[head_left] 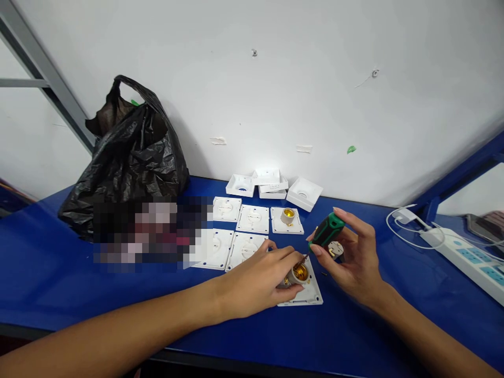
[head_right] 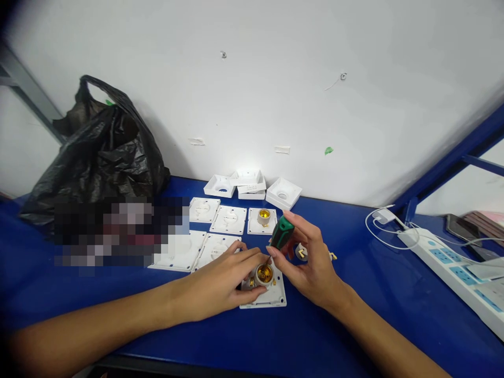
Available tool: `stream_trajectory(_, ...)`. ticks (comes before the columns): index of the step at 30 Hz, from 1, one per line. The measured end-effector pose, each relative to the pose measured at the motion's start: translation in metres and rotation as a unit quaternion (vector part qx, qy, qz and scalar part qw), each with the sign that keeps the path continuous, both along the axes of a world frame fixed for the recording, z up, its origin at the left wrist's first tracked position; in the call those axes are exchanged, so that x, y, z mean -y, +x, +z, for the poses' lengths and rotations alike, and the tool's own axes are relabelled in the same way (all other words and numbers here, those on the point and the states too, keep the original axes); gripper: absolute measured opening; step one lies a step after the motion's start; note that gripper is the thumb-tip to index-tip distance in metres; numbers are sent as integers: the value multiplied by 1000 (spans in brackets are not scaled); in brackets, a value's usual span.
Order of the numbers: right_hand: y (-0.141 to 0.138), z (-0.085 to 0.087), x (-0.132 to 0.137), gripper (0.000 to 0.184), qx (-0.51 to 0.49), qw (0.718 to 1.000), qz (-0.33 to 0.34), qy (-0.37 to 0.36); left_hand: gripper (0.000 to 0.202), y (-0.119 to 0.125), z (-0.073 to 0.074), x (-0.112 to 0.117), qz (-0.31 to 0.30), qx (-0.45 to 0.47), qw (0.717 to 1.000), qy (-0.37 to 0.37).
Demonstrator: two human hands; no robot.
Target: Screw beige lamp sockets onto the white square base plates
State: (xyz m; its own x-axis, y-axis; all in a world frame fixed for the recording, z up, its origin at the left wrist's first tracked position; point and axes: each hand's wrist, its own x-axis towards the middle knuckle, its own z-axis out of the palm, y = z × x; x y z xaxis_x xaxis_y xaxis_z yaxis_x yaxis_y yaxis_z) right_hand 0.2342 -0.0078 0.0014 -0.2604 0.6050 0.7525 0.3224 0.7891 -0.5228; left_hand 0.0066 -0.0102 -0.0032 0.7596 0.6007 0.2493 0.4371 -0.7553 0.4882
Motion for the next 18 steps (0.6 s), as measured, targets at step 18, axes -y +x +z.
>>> stream_trajectory(18,1,5,2,79,66,997,28,-22,24,-1,-6,-3,18,0,999,-48)
